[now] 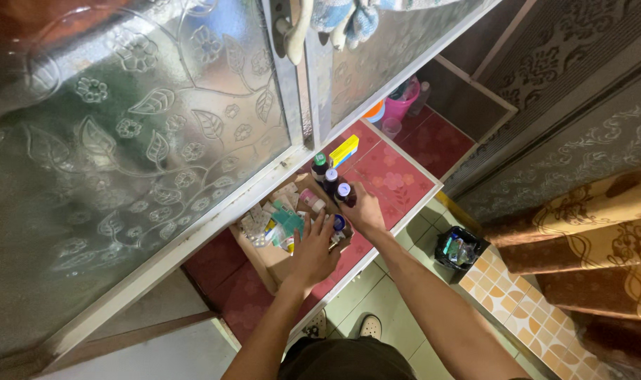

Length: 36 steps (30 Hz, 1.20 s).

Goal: The person unpacks a cardboard box containing medicine bottles and boxes, then arranges them on a tiled windowsill. They open and close several bottle caps, place some items on the sill, and discard a small packet into a nearby trash bin.

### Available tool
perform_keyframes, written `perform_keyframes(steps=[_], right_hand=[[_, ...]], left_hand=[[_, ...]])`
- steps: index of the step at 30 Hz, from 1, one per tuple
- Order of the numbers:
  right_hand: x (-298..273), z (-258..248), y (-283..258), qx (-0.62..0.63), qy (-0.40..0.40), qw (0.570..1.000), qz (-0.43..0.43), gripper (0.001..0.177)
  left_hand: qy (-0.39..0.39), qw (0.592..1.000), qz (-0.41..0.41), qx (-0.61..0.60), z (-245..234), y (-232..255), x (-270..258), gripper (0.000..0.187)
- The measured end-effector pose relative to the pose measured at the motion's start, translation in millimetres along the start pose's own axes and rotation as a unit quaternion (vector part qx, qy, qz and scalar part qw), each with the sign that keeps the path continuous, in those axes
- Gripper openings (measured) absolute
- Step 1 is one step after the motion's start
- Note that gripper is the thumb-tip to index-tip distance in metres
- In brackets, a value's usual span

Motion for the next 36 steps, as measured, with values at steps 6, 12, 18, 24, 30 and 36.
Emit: perform_keyframes(steps=[6, 12, 18, 24, 30, 36], right_hand=[[0.1, -2.4, -5.9, -0.046, -0.001, 0.999, 0.003, 0.040], [1.3, 1.6, -3.7, -0.055, -0.005, 0.998, -0.002, 0.040], [-2.1, 1.5, -1.5, 0.007, 0.006, 0.999, -0.040, 0.047], [-26.6, -20.1, -11.1, -0.093, 0.068, 0.991, -0.063, 0.027], [-59.3, -11.9, -75.1, -0.134, -0.096, 0.953, -0.256, 0.043], [-80.3, 26.8, -100.4, -0.240, -0.122, 0.896, -0.354, 0.040]], left_hand=[[0.022, 0.999, -0.017, -0.023, -6.2, 0.0, -5.9, 0.075], [0.033, 0.999, -0.013, -0.022, -16.1, 0.8, -10.7, 0.075], [0.042, 0.998, -0.042, -0.010, -22.1, -4.9, -19.0, 0.074], [0.078, 0.995, -0.061, -0.004, -26.5, -27.9, -26.9, 0.070], [0.082, 0.994, -0.075, -0.008, -20.0, -37.3, -40.7, 0.067], [0.067, 0.993, -0.094, -0.019, -8.1, -46.6, -45.6, 0.068]])
Point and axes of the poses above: each hand's wrist, its own x-axis towards the middle knuckle, its own z-axis out of the palm, y = z × x, the point moved 9 cm from there along x, towards the middle knuckle, and after that the axes turned 10 degrees about -x, right-handed, at the moved point
